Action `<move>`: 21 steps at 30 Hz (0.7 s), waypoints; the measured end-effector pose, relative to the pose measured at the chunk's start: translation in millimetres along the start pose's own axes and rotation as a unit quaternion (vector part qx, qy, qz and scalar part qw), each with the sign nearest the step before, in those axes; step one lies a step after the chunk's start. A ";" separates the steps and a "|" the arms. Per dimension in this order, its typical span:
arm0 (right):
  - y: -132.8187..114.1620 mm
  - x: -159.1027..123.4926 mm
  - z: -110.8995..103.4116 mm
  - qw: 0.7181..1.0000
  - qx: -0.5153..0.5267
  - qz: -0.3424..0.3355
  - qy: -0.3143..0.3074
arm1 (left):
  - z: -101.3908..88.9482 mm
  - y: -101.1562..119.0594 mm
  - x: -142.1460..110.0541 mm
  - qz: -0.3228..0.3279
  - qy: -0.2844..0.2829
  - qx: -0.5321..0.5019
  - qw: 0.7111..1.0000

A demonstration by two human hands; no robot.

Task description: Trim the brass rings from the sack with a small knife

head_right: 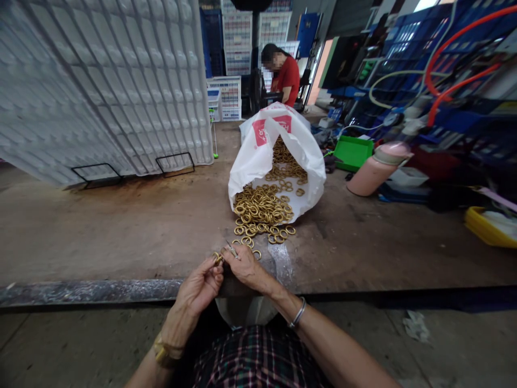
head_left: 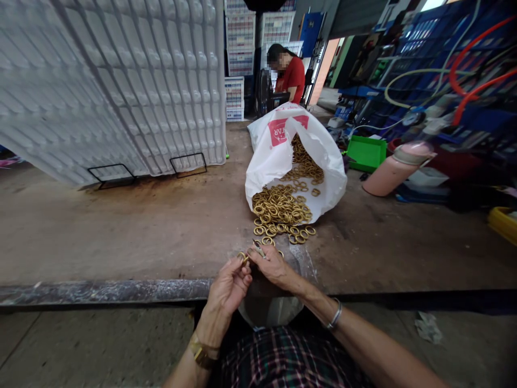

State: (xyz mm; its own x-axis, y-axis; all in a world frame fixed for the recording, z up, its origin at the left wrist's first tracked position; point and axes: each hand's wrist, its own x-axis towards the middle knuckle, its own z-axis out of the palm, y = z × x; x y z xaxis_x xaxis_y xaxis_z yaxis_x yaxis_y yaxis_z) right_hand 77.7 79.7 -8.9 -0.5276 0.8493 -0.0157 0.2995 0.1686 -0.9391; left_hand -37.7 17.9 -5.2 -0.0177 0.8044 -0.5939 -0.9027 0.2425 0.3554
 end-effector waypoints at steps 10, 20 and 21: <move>0.4 1.6 0.0 0.998 0.065 0.008 -0.003 | 1.1 0.2 -1.9 -0.004 -0.023 -0.005 1.000; 14.2 3.0 3.2 0.999 -0.005 -0.016 0.036 | -5.4 1.1 -0.7 -0.016 -0.048 -0.010 0.999; 15.5 2.2 3.0 0.999 -0.028 -0.024 0.037 | -5.9 1.1 -2.4 -0.016 -0.053 -0.011 0.998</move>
State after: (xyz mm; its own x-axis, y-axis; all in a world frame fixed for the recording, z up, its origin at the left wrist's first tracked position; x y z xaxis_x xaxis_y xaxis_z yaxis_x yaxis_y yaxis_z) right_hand 78.8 82.6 -24.5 -0.4820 0.8744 0.0560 0.3205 0.2354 -0.9175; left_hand -41.2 13.0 -7.6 0.0556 0.8499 -0.5239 -0.9109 0.2580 0.3219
